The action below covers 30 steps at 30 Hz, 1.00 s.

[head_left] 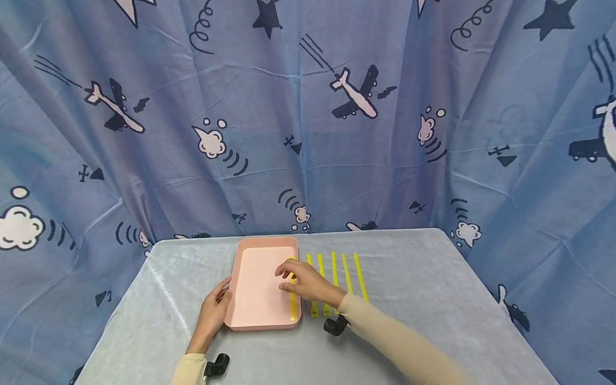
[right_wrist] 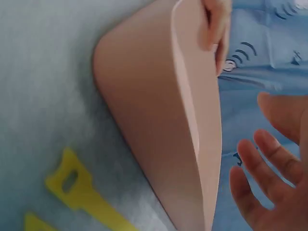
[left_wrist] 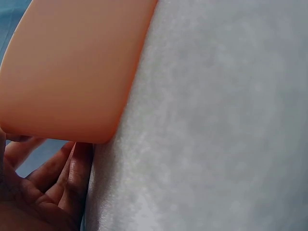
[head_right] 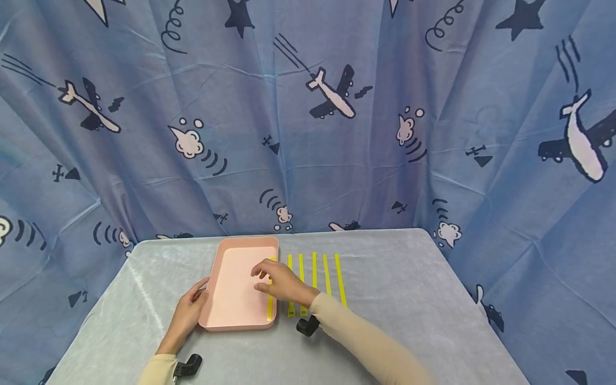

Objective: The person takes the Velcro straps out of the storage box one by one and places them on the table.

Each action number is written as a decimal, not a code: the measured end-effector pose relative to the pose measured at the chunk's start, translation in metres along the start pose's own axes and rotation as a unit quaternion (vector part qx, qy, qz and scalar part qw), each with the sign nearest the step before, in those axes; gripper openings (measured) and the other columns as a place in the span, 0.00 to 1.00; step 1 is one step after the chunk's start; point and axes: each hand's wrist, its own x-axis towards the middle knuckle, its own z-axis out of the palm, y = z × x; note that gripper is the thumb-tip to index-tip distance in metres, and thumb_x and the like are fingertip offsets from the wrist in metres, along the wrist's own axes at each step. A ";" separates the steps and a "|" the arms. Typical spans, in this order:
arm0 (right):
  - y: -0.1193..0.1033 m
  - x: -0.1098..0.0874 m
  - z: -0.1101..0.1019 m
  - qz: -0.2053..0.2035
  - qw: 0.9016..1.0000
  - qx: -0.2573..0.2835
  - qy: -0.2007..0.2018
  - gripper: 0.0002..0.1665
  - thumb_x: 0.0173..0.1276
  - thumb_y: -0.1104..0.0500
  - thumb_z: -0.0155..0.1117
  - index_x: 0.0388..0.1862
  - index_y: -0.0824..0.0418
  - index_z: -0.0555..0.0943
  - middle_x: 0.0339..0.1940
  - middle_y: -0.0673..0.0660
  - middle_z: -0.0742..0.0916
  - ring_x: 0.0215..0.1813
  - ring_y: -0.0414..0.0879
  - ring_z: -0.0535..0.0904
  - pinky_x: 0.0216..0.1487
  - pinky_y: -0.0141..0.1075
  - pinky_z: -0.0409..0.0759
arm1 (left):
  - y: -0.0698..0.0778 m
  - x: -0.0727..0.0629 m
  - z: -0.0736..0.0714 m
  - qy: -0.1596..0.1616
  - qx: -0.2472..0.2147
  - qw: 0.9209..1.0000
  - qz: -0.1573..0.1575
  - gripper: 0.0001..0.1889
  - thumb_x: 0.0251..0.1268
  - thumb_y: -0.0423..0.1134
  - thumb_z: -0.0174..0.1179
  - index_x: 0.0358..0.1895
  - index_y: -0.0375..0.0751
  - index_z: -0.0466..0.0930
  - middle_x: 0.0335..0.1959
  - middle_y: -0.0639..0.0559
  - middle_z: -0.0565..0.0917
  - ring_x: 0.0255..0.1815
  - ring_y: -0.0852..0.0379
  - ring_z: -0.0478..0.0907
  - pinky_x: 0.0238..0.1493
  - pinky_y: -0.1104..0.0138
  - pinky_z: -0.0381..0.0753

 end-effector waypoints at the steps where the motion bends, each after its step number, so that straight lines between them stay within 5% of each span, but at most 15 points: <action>1: -0.001 0.001 -0.001 -0.012 0.999 -0.033 -0.002 0.19 0.66 0.56 0.69 0.55 0.56 0.80 0.53 0.52 0.84 0.53 0.43 0.79 0.56 0.37 0.80 | 0.000 0.000 0.000 0.001 -0.001 1.000 -0.001 0.23 0.77 0.40 0.47 0.73 0.48 0.67 0.66 0.34 0.75 0.66 0.39 0.74 0.66 0.47 0.73; 9: -0.005 0.009 -0.004 -0.078 0.978 -0.188 -0.045 0.19 0.65 0.53 0.71 0.54 0.52 0.81 0.53 0.47 0.82 0.56 0.40 0.78 0.60 0.34 0.79 | -0.001 0.001 0.000 0.004 -0.002 1.000 0.001 0.23 0.78 0.40 0.47 0.73 0.47 0.66 0.65 0.34 0.76 0.65 0.39 0.74 0.65 0.46 0.73; 16: -0.007 0.016 -0.006 -0.123 0.939 -0.309 -0.092 0.22 0.61 0.51 0.74 0.54 0.48 0.81 0.54 0.45 0.81 0.56 0.41 0.75 0.59 0.37 0.76 | 0.000 0.000 -0.001 0.005 0.001 1.000 0.004 0.23 0.78 0.39 0.48 0.72 0.46 0.67 0.65 0.33 0.76 0.65 0.38 0.74 0.65 0.46 0.73; 24: -0.002 0.024 -0.002 -0.137 0.903 -0.390 -0.114 0.24 0.57 0.53 0.77 0.53 0.44 0.81 0.50 0.44 0.81 0.54 0.41 0.75 0.53 0.37 0.75 | 0.001 0.001 -0.001 0.004 -0.002 1.000 -0.002 0.23 0.77 0.39 0.48 0.72 0.47 0.67 0.64 0.34 0.76 0.65 0.39 0.75 0.65 0.47 0.73; 30: 0.007 0.028 0.003 -0.136 0.893 -0.413 -0.119 0.22 0.56 0.53 0.77 0.50 0.43 0.81 0.47 0.43 0.81 0.51 0.40 0.75 0.50 0.36 0.76 | 0.001 0.000 0.000 0.005 0.000 1.000 0.000 0.23 0.78 0.39 0.48 0.72 0.46 0.67 0.64 0.34 0.77 0.64 0.40 0.75 0.65 0.47 0.73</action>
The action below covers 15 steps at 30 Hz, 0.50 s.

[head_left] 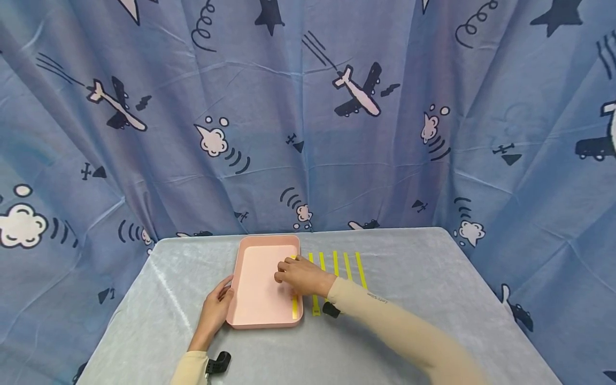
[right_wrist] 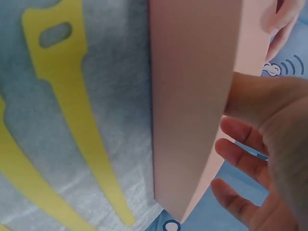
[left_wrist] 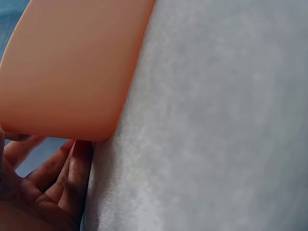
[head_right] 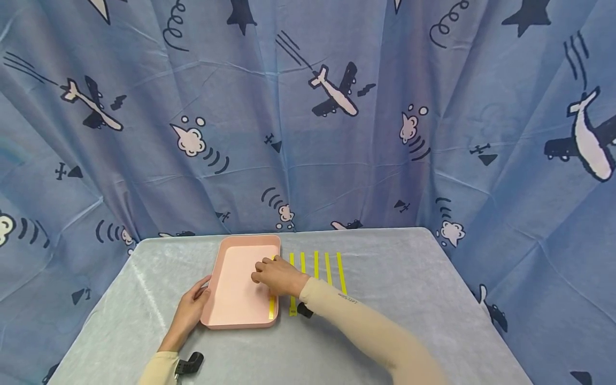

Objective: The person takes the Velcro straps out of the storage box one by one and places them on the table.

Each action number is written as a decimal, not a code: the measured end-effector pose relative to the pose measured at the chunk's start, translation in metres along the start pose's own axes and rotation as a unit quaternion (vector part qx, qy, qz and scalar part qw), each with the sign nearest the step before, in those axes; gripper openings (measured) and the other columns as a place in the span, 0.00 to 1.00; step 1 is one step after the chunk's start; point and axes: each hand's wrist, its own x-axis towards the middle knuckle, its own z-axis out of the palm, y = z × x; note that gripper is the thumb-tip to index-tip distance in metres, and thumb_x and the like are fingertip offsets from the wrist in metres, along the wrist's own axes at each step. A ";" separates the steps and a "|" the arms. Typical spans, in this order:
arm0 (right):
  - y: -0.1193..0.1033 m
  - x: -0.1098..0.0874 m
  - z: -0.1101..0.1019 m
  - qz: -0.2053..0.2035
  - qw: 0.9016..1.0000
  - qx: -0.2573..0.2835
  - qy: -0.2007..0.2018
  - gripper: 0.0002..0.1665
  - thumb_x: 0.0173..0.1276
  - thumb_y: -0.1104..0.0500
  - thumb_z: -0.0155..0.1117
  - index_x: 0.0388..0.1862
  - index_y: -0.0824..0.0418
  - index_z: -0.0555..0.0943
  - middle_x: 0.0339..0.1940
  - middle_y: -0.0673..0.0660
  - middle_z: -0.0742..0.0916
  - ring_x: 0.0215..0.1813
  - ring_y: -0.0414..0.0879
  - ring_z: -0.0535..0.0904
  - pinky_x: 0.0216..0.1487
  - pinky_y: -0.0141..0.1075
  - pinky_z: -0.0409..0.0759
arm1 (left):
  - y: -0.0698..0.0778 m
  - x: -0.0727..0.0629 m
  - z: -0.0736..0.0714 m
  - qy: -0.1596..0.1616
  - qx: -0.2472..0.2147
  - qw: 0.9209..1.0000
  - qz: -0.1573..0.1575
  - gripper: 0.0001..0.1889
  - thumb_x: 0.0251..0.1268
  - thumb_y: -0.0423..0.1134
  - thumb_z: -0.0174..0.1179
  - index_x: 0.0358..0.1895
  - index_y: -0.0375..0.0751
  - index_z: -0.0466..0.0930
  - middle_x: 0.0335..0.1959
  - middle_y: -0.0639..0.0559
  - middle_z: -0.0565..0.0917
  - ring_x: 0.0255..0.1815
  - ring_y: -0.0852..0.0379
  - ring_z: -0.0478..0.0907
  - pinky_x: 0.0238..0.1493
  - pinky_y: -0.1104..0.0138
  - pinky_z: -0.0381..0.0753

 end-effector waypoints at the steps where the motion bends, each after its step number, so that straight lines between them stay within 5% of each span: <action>1: 0.000 0.001 0.001 0.002 1.000 0.001 -0.003 0.22 0.56 0.52 0.77 0.50 0.43 0.81 0.47 0.43 0.81 0.51 0.40 0.75 0.50 0.36 0.76 | 0.000 0.000 0.000 0.000 -0.001 1.000 0.000 0.23 0.78 0.39 0.48 0.72 0.46 0.67 0.64 0.34 0.77 0.64 0.40 0.75 0.65 0.47 0.73; 15: -0.001 0.008 0.007 0.026 0.999 0.011 -0.036 0.18 0.58 0.51 0.75 0.46 0.43 0.81 0.42 0.42 0.82 0.47 0.39 0.76 0.45 0.34 0.74 | 0.001 0.000 -0.001 -0.003 -0.001 1.000 -0.002 0.23 0.78 0.41 0.48 0.73 0.47 0.67 0.65 0.35 0.76 0.65 0.40 0.75 0.65 0.47 0.73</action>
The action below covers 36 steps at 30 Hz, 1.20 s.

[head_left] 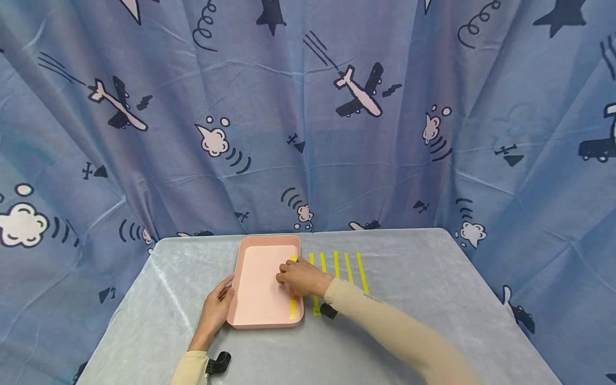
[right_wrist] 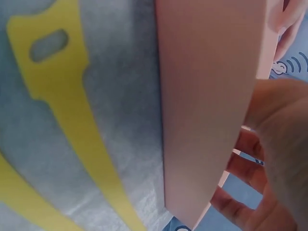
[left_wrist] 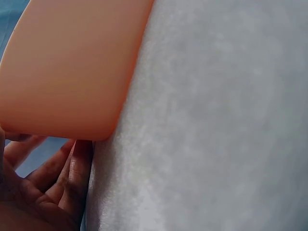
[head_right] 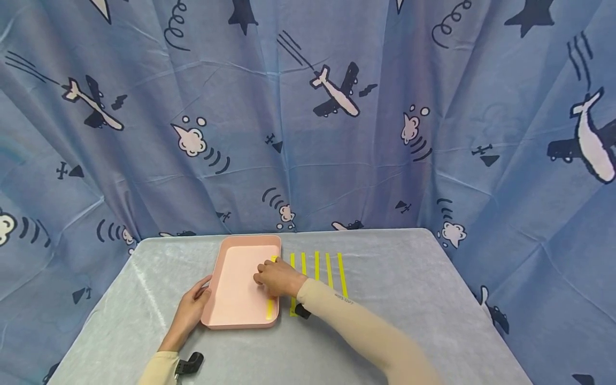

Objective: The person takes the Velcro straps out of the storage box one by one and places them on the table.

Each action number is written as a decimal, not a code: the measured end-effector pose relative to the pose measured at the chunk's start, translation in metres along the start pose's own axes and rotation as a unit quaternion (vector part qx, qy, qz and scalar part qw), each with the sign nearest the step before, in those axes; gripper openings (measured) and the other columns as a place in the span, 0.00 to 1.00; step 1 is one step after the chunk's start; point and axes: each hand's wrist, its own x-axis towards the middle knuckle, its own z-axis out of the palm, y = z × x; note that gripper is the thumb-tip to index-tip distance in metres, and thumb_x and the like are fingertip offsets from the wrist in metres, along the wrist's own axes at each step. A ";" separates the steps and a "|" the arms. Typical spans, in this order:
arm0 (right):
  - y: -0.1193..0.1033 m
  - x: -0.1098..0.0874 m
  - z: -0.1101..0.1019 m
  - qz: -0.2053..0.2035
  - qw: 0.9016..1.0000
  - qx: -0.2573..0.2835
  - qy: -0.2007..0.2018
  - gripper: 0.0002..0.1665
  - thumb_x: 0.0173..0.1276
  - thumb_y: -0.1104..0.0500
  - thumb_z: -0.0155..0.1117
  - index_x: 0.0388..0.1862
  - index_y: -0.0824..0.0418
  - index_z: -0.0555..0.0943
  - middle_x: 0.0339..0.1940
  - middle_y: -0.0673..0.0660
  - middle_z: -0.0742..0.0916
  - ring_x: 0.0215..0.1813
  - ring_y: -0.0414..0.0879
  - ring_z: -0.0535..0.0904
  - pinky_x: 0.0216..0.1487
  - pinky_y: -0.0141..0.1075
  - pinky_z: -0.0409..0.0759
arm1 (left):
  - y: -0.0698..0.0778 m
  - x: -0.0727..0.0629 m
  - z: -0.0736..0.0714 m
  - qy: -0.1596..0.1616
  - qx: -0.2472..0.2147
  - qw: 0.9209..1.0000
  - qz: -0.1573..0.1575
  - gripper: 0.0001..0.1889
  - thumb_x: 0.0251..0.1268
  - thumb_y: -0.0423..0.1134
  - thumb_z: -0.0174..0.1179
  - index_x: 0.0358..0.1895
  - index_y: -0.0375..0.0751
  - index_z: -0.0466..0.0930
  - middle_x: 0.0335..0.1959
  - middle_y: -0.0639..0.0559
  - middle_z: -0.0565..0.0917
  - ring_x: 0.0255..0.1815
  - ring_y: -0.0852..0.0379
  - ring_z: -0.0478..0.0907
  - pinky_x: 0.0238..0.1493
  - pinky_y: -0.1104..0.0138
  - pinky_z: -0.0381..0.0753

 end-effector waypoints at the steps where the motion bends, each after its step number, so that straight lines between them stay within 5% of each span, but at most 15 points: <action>1: -0.001 0.000 0.001 -0.003 1.000 0.000 0.003 0.17 0.59 0.50 0.74 0.46 0.43 0.82 0.42 0.42 0.82 0.47 0.39 0.77 0.45 0.34 0.74 | -0.001 0.000 0.000 0.000 0.001 1.000 0.000 0.23 0.78 0.41 0.48 0.73 0.48 0.67 0.65 0.35 0.76 0.65 0.40 0.75 0.65 0.47 0.73; 6: -0.004 -0.001 0.004 -0.027 1.000 0.010 0.013 0.14 0.62 0.47 0.72 0.46 0.42 0.83 0.42 0.42 0.82 0.46 0.38 0.76 0.45 0.33 0.74 | -0.003 0.000 -0.001 0.001 0.004 1.000 0.001 0.23 0.77 0.41 0.48 0.72 0.48 0.67 0.65 0.35 0.76 0.64 0.40 0.75 0.65 0.47 0.74; 15: -0.006 -0.001 0.007 -0.019 1.000 0.012 -0.003 0.17 0.61 0.62 0.72 0.44 0.41 0.83 0.41 0.42 0.81 0.45 0.39 0.75 0.43 0.33 0.72 | -0.004 -0.001 0.001 0.009 0.000 1.000 0.008 0.23 0.76 0.40 0.49 0.72 0.46 0.68 0.62 0.35 0.78 0.62 0.41 0.77 0.62 0.49 0.76; 25: -0.006 0.001 0.011 -0.024 1.000 0.012 0.010 0.04 0.71 0.54 0.64 0.37 0.42 0.81 0.36 0.42 0.79 0.41 0.39 0.73 0.40 0.32 0.67 | -0.005 0.000 0.002 0.004 0.001 1.000 0.009 0.23 0.77 0.40 0.49 0.72 0.46 0.68 0.63 0.35 0.78 0.63 0.40 0.76 0.64 0.48 0.75; 36: -0.004 -0.003 0.011 -0.070 0.995 0.007 0.075 0.06 0.74 0.51 0.57 0.36 0.44 0.80 0.37 0.43 0.80 0.42 0.40 0.73 0.42 0.33 0.65 | -0.003 0.001 0.000 0.004 0.003 1.000 0.008 0.23 0.78 0.41 0.48 0.73 0.48 0.67 0.64 0.35 0.77 0.64 0.40 0.75 0.65 0.47 0.74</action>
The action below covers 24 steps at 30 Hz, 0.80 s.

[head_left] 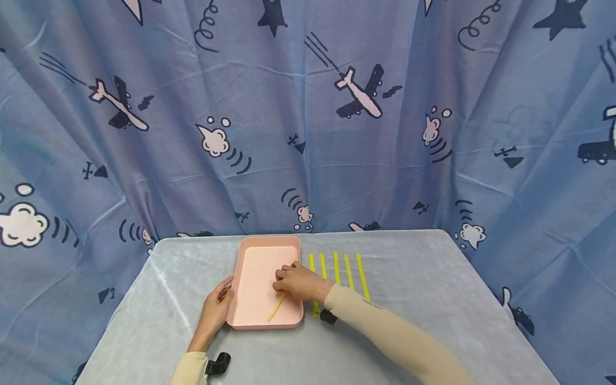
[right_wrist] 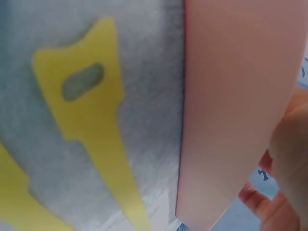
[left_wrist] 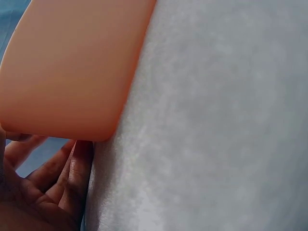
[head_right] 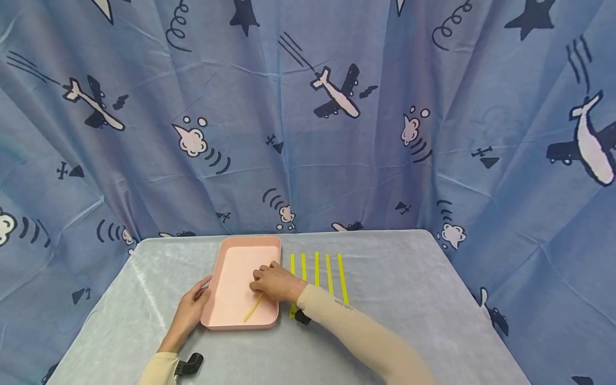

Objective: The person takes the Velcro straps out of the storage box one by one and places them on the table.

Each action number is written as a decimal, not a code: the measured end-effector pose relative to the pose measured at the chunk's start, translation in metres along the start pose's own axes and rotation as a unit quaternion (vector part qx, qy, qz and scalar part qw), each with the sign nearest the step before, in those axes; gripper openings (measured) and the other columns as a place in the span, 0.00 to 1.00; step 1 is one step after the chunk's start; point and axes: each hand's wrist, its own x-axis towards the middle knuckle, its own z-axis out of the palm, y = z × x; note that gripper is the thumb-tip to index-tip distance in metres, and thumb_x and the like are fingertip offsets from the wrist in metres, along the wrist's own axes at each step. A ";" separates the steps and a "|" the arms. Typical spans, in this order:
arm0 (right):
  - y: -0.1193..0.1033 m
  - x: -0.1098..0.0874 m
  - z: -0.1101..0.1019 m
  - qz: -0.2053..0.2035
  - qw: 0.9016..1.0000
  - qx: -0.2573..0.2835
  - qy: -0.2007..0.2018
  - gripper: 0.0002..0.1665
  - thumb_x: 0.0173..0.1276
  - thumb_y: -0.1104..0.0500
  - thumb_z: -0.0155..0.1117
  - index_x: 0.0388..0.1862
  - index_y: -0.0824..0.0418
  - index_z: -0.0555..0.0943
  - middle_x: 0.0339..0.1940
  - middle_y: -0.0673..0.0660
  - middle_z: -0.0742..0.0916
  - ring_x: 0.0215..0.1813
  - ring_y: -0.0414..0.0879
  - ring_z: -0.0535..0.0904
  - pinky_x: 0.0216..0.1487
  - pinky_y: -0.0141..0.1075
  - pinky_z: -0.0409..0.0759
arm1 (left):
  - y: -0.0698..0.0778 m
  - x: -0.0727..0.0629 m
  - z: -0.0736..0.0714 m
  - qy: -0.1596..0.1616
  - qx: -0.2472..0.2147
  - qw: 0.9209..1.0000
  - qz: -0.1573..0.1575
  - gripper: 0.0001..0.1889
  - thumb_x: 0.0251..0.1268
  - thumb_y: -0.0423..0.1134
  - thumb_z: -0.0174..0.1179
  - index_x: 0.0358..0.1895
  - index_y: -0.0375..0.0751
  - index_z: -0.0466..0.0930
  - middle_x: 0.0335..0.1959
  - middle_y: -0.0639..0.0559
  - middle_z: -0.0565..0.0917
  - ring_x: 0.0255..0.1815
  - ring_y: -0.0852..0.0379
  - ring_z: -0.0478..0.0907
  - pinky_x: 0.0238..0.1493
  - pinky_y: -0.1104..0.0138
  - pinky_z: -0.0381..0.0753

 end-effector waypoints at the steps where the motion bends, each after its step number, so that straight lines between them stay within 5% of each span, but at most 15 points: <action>1: 0.000 0.000 0.000 -0.002 1.000 0.000 0.007 0.06 0.74 0.51 0.57 0.36 0.44 0.80 0.37 0.43 0.79 0.41 0.40 0.73 0.42 0.33 0.64 | 0.000 0.000 0.000 0.000 0.001 1.000 0.000 0.23 0.78 0.41 0.48 0.73 0.48 0.67 0.64 0.34 0.77 0.64 0.40 0.75 0.65 0.47 0.74; 16: -0.004 -0.006 -0.010 0.004 0.994 0.031 0.102 0.03 0.70 0.54 0.64 0.37 0.44 0.78 0.38 0.41 0.79 0.43 0.37 0.74 0.44 0.30 0.66 | 0.001 -0.001 0.001 -0.002 0.004 1.000 0.002 0.23 0.78 0.40 0.48 0.73 0.47 0.67 0.64 0.34 0.77 0.64 0.40 0.75 0.64 0.47 0.74; 24: -0.007 -0.011 -0.020 0.011 0.982 0.092 0.166 0.06 0.67 0.57 0.67 0.38 0.46 0.78 0.37 0.41 0.79 0.41 0.36 0.74 0.41 0.28 0.66 | 0.001 -0.001 0.002 0.011 0.004 1.000 0.007 0.23 0.77 0.39 0.49 0.72 0.47 0.68 0.62 0.35 0.79 0.62 0.41 0.77 0.63 0.48 0.75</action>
